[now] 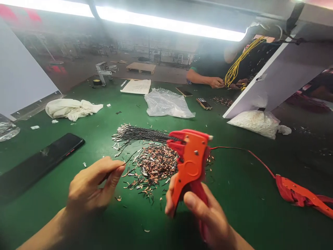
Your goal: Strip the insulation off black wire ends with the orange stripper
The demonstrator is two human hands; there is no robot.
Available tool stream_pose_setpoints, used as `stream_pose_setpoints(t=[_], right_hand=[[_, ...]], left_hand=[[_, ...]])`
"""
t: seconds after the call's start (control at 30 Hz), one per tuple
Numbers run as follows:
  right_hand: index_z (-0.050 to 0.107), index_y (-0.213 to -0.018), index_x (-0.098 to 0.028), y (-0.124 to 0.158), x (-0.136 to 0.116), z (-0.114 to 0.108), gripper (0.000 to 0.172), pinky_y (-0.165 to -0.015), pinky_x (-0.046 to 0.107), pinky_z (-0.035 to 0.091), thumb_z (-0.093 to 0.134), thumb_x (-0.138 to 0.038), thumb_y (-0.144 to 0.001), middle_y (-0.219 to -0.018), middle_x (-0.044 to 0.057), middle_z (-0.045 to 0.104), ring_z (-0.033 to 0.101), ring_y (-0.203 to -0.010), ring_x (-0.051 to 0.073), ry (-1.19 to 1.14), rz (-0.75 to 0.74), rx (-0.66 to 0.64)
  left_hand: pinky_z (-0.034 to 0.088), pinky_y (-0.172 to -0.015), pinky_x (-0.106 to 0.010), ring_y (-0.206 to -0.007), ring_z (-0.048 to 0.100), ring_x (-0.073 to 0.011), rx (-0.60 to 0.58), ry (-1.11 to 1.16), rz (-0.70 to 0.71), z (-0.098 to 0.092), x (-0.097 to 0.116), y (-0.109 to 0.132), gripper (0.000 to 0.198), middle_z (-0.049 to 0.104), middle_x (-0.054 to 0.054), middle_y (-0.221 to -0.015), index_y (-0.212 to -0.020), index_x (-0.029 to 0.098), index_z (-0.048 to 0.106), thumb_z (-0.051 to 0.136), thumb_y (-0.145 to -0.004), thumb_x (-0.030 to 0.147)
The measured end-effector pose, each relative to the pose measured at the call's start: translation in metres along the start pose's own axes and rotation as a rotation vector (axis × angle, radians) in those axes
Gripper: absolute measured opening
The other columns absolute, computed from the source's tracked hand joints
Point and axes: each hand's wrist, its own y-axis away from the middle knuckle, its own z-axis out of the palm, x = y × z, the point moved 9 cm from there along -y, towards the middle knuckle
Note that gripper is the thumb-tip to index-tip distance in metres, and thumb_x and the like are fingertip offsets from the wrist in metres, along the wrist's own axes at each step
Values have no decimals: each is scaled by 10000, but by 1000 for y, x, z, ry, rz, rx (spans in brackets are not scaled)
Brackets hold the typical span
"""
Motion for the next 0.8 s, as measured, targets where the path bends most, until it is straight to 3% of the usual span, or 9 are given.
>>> stream_pose_setpoints(t=[0.07, 0.17, 0.27, 0.37, 0.47, 0.57, 0.7, 0.8], right_hand=[[582, -1037, -211, 0, -21, -17, 314, -730, 351, 481, 465, -485, -937, -870, 60, 639, 590, -793, 221, 253, -110, 88], [588, -944, -212, 0, -33, -27, 270, -704, 339, 451, 472, -456, -941, -893, 67, 624, 578, -796, 228, 718, -134, 90], [578, -972, -202, -3, -29, -21, 193, -636, 334, 396, 582, -375, -888, -841, 56, 620, 547, -709, 218, 1162, -163, 15], [586, -1056, -184, -5, -25, -5, 330, -693, 367, 367, 708, -298, -772, -894, 72, 645, 537, -762, 251, 1492, -318, 15], [608, -1032, -182, -8, -9, 11, 398, -709, 366, 351, 777, -305, -694, -878, 60, 636, 520, -774, 254, 1584, -352, -66], [611, -1022, -167, -10, 0, 20, 434, -725, 373, 354, 787, -409, -707, -885, 68, 629, 513, -791, 256, 1594, -353, -137], [598, -1032, -147, -9, 0, 28, 581, -751, 400, 373, 756, -598, -703, -903, 78, 626, 521, -806, 260, 1573, -377, -205], [591, -1047, -149, -6, 5, 33, 645, -761, 424, 399, 718, -673, -693, -923, 81, 629, 541, -817, 265, 1547, -374, -274]], left_hand=[[381, -543, -221, -569, 435, -95, 35, -39, 21, -2, 1, 0, 175, 541, 32, -645, -944, 186, 593, 599, -840, 45], [411, -590, -242, -635, 474, -116, 80, -66, 21, -7, 2, -3, 240, 586, 10, -698, -973, 189, 605, 630, -808, 17], [437, -625, -255, -673, 498, -126, 110, -82, 34, -12, 5, -6, 277, 619, 0, -734, -990, 190, 611, 644, -790, 1], [443, -629, -260, -676, 496, -136, 74, -107, 103, -9, 11, -6, 276, 619, -8, -721, -985, 178, 620, 646, -779, -4], [427, -603, -257, -680, 471, -142, -19, -133, 144, 2, 11, 0, 258, 608, -31, -731, -981, 154, 627, 622, -785, -15], [402, -579, -244, -677, 452, -134, -71, -151, 115, 9, 5, 5, 269, 594, -34, -745, -1010, 154, 631, 600, -804, -16], [390, -578, -232, -663, 434, -123, -45, -177, 125, 7, 8, 4, 331, 573, -17, -729, -1074, 168, 646, 598, -806, -22], [407, -583, -224, -667, 436, -121, 19, -192, 179, 1, 16, 2, 303, 582, -19, -733, -1010, 155, 665, 627, -777, -34]])
